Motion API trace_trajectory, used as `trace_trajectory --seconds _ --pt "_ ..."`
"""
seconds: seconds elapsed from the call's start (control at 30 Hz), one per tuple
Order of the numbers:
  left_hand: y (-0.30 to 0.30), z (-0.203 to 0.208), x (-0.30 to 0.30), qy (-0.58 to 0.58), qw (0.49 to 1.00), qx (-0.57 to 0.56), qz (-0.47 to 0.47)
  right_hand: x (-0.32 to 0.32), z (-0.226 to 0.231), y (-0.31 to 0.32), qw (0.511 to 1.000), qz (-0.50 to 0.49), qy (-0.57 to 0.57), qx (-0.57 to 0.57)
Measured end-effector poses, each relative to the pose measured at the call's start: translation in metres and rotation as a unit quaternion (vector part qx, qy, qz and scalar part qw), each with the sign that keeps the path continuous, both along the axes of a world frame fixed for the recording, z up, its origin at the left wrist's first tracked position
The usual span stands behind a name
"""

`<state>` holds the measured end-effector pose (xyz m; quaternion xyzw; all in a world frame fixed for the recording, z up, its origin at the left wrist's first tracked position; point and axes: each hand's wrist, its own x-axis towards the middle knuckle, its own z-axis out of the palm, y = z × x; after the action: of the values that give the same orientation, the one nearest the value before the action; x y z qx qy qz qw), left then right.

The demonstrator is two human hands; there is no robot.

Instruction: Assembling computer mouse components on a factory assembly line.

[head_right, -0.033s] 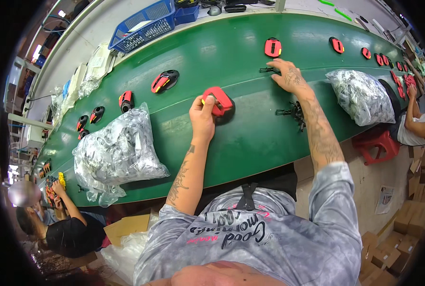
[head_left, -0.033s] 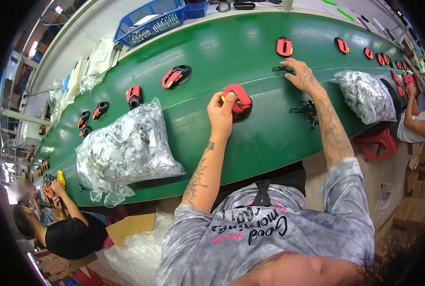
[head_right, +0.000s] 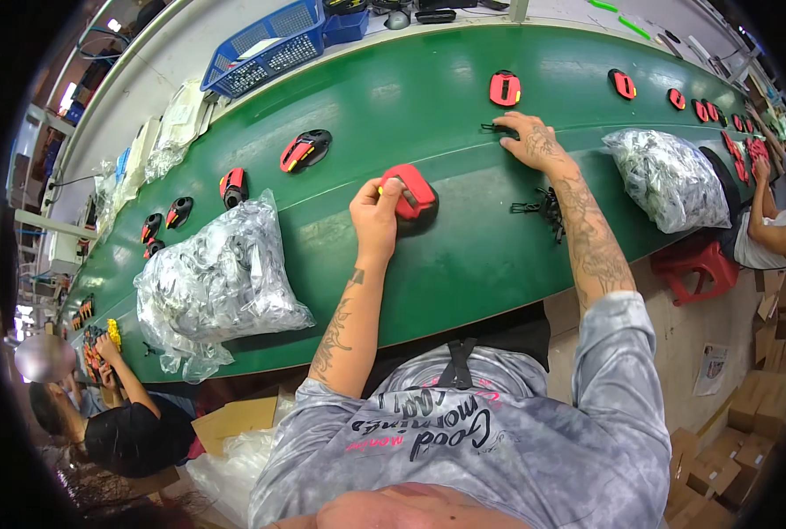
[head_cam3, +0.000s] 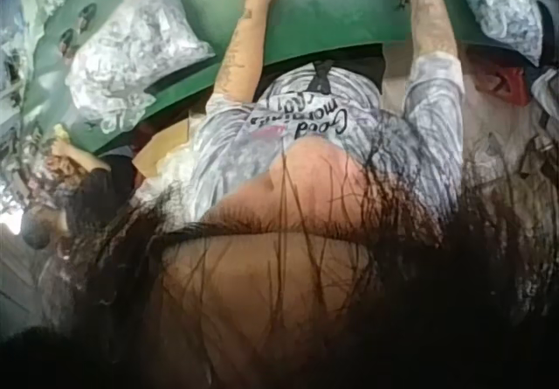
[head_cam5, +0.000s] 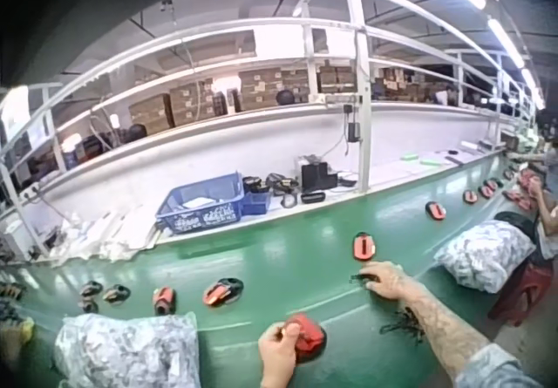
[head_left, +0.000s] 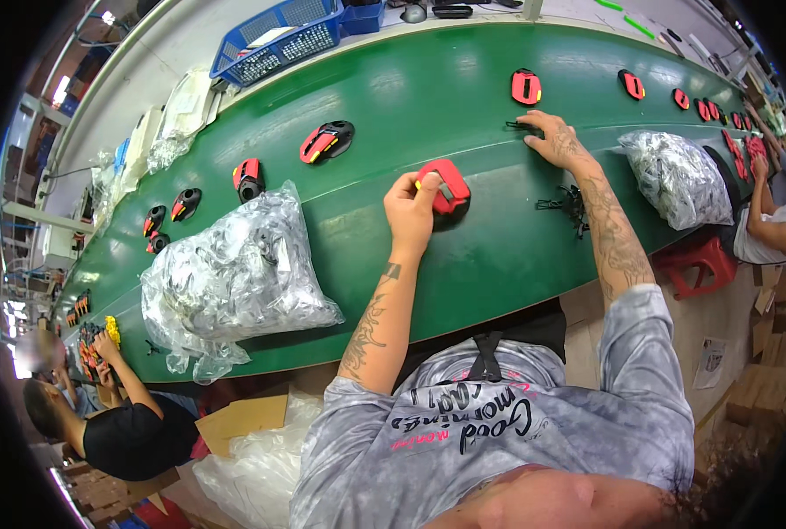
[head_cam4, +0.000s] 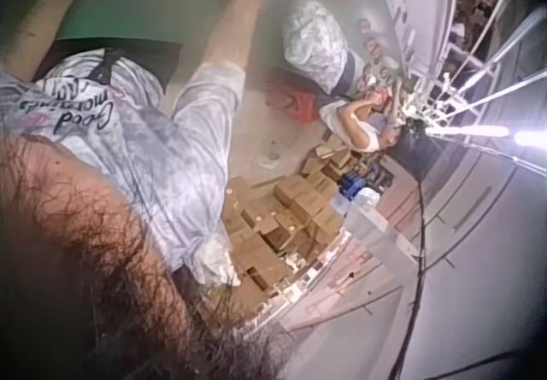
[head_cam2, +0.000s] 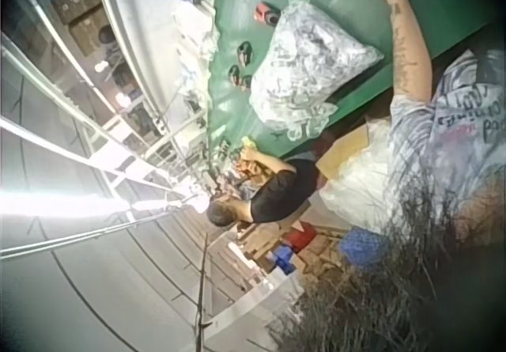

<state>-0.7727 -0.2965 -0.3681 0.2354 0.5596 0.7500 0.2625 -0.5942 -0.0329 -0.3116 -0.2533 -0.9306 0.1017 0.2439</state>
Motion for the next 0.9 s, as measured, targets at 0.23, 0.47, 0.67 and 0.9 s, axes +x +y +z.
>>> trace_trajectory --seconds 0.23,0.47,0.67,0.9 --pt "-0.012 0.017 -0.011 -0.002 0.996 -0.005 -0.088 -0.028 -0.036 0.024 0.999 -0.014 0.038 -0.029" --pt "-0.022 0.018 -0.016 -0.185 0.967 0.043 -0.168 -0.030 0.012 -0.078 0.751 0.092 0.246 -0.605" --pt "-0.009 0.021 -0.003 -0.193 0.949 0.064 -0.242 -0.028 0.063 -0.140 0.921 0.137 -0.114 -0.347" --pt "-0.014 0.018 -0.003 -0.152 0.953 0.018 -0.260 -0.053 0.087 -0.136 0.932 0.075 -0.281 -0.216"
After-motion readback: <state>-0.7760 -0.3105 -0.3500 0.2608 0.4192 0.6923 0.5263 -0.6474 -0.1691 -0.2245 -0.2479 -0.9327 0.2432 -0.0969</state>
